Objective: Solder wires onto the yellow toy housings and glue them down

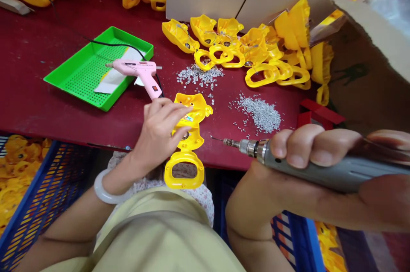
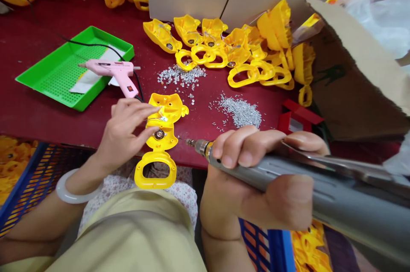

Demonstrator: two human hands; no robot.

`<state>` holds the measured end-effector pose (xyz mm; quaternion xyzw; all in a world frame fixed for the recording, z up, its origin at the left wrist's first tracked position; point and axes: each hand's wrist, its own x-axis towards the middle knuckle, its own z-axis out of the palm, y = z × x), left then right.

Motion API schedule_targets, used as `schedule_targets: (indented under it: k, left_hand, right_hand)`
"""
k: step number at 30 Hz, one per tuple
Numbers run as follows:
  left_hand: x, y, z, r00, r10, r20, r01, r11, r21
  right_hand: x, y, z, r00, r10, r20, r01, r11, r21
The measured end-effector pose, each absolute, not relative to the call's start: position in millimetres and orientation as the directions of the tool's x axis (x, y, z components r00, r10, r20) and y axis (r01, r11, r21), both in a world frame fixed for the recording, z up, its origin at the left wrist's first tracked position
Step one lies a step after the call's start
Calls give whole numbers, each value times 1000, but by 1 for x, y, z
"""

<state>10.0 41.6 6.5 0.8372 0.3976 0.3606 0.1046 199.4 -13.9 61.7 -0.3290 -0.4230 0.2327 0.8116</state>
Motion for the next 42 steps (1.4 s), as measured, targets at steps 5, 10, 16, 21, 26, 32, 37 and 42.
schedule_targets:
  k: [5,10,16,21,26,32,37,42]
  left_hand:
    - [0,73,9,683,627,375,558,-779,288]
    - [8,98,4,783,570,249,527,-820,222]
    - [16,104,-6,744,578,336,507,-815,280]
    - [26,96,-11,680,622,388,546,-783,298]
    - [31,97,-7,679,636,366,593,-769,238]
    - [28,95,-1,690,578,436,567,-806,171]
    - [33,98,-7,609,714,345,621,-700,352]
    - [39,94,-4,586,732,348,656,-681,326]
  right_hand:
    - [200,-8,59,527,657,539,-130,690,-712]
    - [195,6,61,525,661,536,-125,682,-720]
    - [190,30,60,524,651,548,-145,703,-696]
    - [173,50,59,609,603,515,-80,693,-717]
    - [165,65,53,633,573,521,25,657,-753]
    - [166,70,47,646,543,536,21,690,-724]
    - [169,75,39,634,536,557,-14,728,-685]
    - [170,79,33,630,539,560,-5,724,-690]
